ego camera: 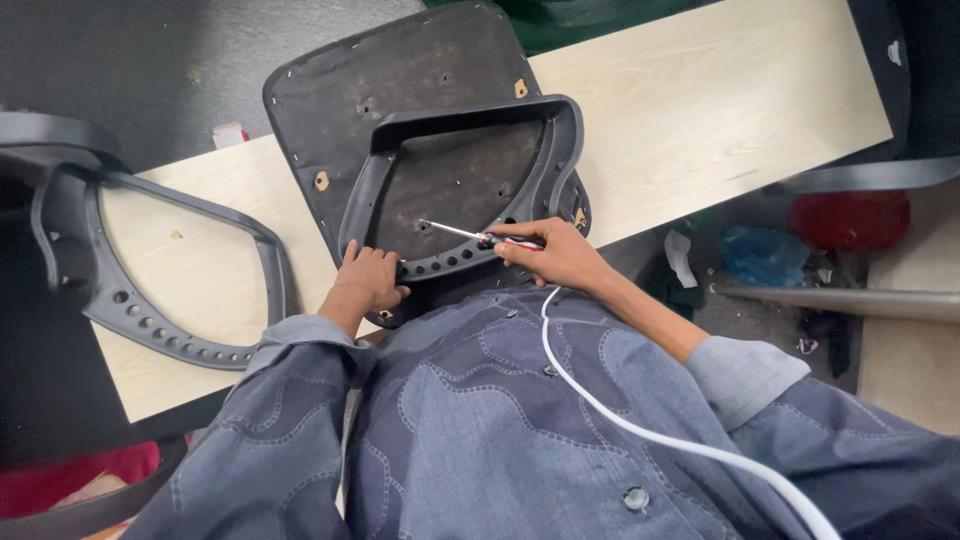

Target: The person uses a screwdriver to fasten screws into a black plastic chair frame resting on a wooden table. They repeatedly align the frame, insert screws, and tighten them while holding the frame steady with the other hand.

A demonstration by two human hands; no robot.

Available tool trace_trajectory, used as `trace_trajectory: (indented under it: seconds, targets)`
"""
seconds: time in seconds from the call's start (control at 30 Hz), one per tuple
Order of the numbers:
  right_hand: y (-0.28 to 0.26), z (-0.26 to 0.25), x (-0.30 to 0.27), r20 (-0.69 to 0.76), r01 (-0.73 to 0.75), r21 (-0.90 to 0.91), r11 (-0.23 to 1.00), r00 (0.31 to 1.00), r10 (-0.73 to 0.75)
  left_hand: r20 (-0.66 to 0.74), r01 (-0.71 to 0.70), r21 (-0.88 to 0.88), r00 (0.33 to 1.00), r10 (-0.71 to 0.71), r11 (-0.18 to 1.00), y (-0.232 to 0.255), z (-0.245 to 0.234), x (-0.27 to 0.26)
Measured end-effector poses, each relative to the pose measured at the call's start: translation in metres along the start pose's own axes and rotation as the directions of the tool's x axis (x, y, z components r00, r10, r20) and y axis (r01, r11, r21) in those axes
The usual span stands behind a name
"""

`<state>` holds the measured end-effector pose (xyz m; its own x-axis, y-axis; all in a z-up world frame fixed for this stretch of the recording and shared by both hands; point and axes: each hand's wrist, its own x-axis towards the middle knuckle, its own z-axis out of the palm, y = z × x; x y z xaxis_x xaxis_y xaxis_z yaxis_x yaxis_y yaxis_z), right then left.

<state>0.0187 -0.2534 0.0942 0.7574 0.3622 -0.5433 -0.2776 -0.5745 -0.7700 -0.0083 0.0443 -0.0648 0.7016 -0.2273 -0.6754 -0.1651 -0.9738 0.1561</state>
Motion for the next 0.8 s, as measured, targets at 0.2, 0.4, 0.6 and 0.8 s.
trace_trajectory:
  seconds: [0.2, 0.4, 0.6, 0.8]
  targets:
    - [0.006, -0.002, -0.005, -0.036, 0.02, 0.038, 0.999, 0.999, -0.018, 0.079, -0.129, 0.103, 0.99, 0.121, 0.986, 0.004, -0.009, 0.008]
    - [0.008, -0.003, -0.007, -0.057, -0.01, 0.07, 0.997, 0.998, 0.014, 0.08, -0.204, 0.036, 0.976, 0.201, 0.978, 0.03, -0.008, -0.003]
    - [0.007, -0.001, -0.007, -0.058, 0.005, 0.067, 0.998, 0.998, -0.001, -0.072, -0.298, -0.039, 0.953, 0.295, 0.954, 0.043, -0.011, -0.023]
    - [0.004, -0.003, -0.01, -0.069, -0.005, 0.023, 1.0, 0.998, 0.007, -0.144, -0.319, -0.041, 0.94, 0.31, 0.947, 0.049, -0.026, -0.039]
